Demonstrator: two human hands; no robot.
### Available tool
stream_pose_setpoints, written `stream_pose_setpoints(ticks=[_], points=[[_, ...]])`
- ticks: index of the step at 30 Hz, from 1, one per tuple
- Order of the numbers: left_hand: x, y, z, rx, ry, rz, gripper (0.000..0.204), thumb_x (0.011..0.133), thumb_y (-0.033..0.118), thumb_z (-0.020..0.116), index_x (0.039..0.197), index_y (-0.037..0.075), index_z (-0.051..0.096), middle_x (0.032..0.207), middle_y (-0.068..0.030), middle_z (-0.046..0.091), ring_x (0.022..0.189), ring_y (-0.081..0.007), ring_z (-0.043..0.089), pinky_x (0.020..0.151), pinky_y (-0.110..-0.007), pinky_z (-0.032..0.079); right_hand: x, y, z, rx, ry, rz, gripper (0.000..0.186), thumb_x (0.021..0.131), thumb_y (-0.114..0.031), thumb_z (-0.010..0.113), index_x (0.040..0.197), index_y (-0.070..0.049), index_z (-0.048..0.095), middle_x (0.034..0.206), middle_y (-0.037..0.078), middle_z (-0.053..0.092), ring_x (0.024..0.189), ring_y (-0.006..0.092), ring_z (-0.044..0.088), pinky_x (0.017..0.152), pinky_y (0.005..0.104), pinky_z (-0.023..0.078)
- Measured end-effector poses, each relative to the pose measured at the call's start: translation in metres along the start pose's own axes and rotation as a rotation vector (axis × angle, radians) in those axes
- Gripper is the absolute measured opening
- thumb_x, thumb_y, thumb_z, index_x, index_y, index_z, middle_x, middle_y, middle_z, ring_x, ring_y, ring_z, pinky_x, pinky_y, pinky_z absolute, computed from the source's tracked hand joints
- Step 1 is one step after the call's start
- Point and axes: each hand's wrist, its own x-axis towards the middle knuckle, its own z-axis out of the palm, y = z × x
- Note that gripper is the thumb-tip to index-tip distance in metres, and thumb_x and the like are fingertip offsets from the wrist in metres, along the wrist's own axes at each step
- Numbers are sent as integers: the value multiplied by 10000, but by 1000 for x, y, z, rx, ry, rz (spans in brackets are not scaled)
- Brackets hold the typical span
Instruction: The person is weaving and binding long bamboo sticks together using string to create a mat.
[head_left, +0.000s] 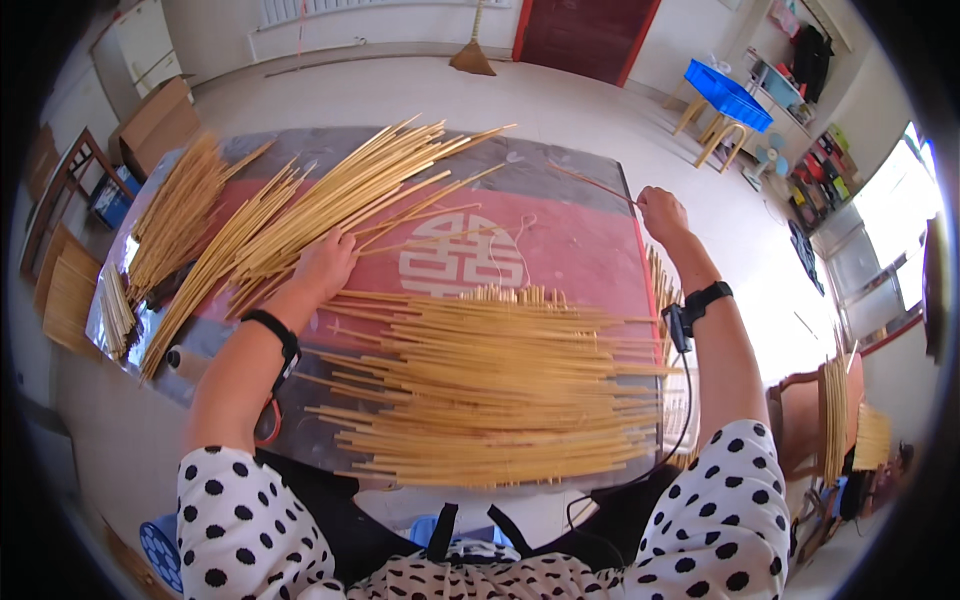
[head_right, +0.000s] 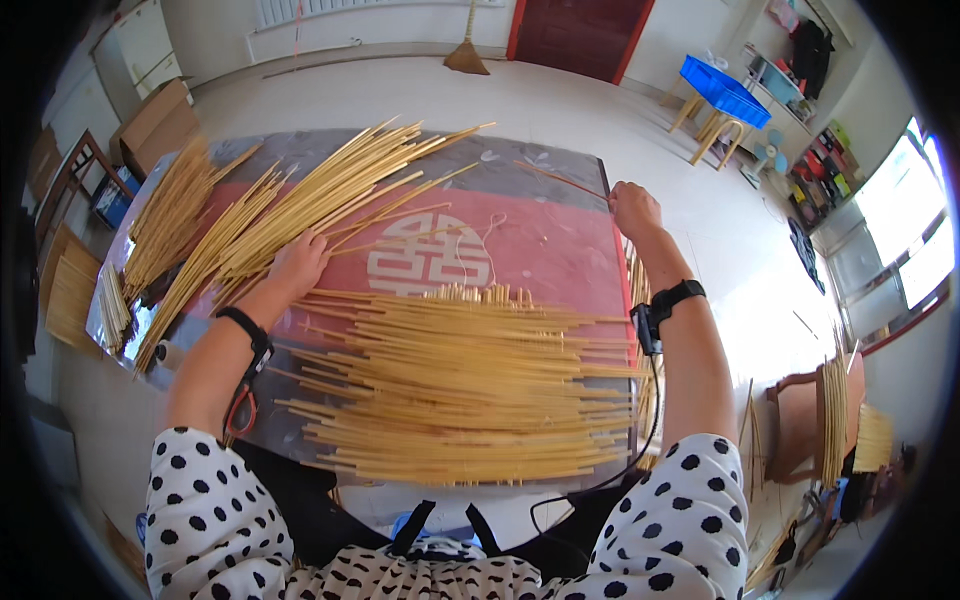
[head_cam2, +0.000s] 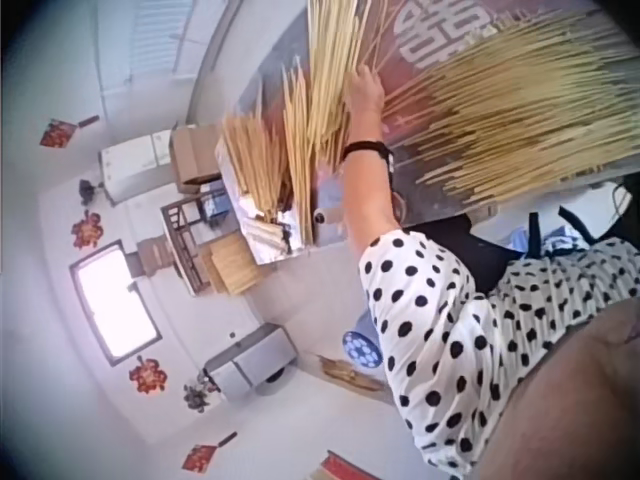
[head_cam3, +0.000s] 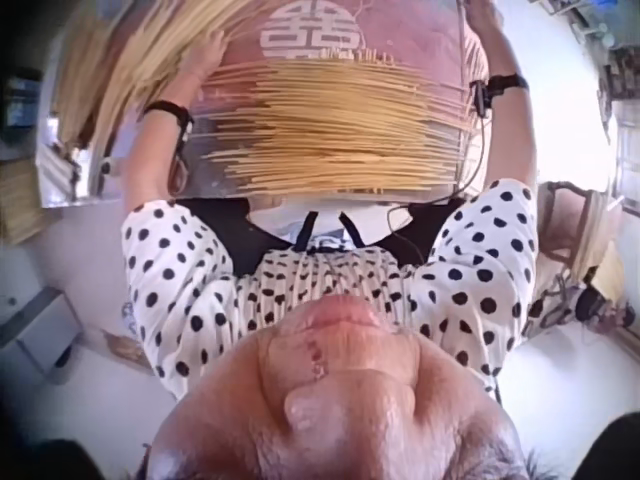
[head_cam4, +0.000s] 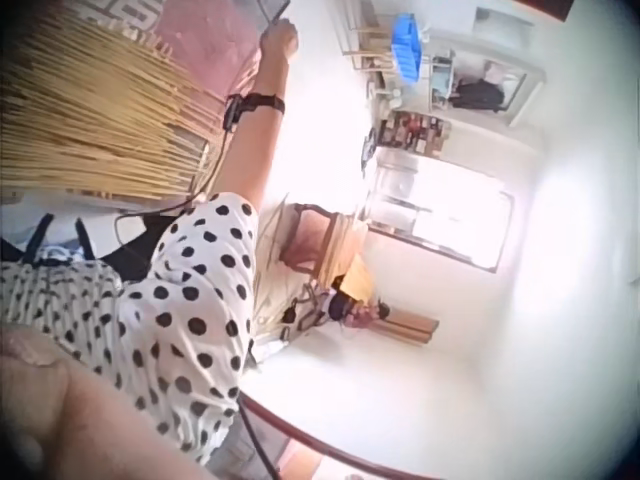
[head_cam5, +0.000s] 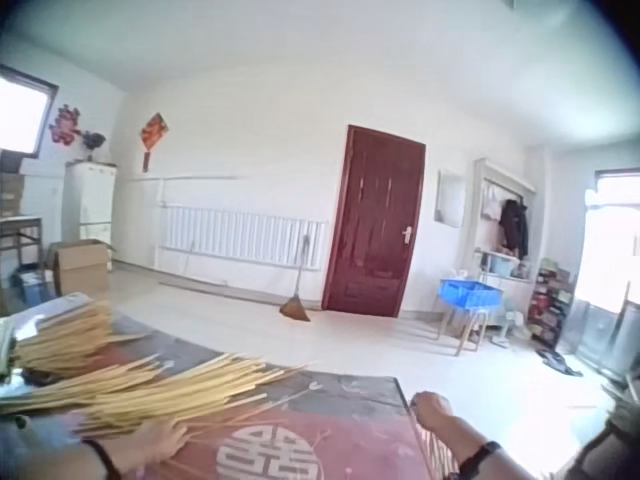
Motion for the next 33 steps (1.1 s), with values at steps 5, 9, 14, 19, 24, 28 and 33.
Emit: stream_pose_setpoints(ticks=[5,9,14,19,24,28,33], points=[[12,19,-48,49,-148,-24,336,879,390,523,1034,94,554,1044,-139,564,898,-352,595,735,-447,495,-86,26,-64,70,68,-71,113,860,-165,567,902,-75,622,907,109,625,883,312,596,772,404,479],[2,34,-106,59,-15,-52,335,902,436,469,983,131,581,969,-105,611,892,-328,603,702,-418,485,-142,13,-93,171,41,-156,117,858,-153,571,907,-55,614,893,113,625,852,308,599,757,386,478],[-23,60,-174,-301,82,-62,326,935,421,420,1014,157,593,761,-72,616,746,-223,613,640,-357,458,-213,-35,-109,345,-3,-273,126,836,-124,586,922,-35,608,892,120,627,826,303,604,744,384,477],[-60,134,-199,-869,-256,113,251,956,273,441,1071,132,614,698,-5,592,646,-86,529,609,-272,431,-279,-86,-121,528,-46,-461,120,826,-108,594,913,-27,607,868,122,621,824,303,600,735,371,476],[-109,180,-206,-931,-508,23,289,946,229,451,1068,39,631,730,6,611,653,-66,491,631,-258,431,-304,-114,-115,652,36,-652,100,796,-16,606,896,-10,608,838,120,618,803,286,607,703,355,481],[-133,194,-211,-1034,-697,-11,304,946,207,459,1080,-15,618,767,-27,635,637,-63,491,601,-225,418,-317,-114,-107,738,29,-586,113,797,-24,616,909,-15,613,835,122,629,780,282,606,711,352,481],[-158,197,-207,-1428,-911,-223,289,952,187,467,1081,-32,606,711,15,579,609,-31,482,546,-171,386,-327,-117,-94,926,5,-277,124,818,-44,639,939,-27,616,791,51,619,742,145,587,688,275,470]])
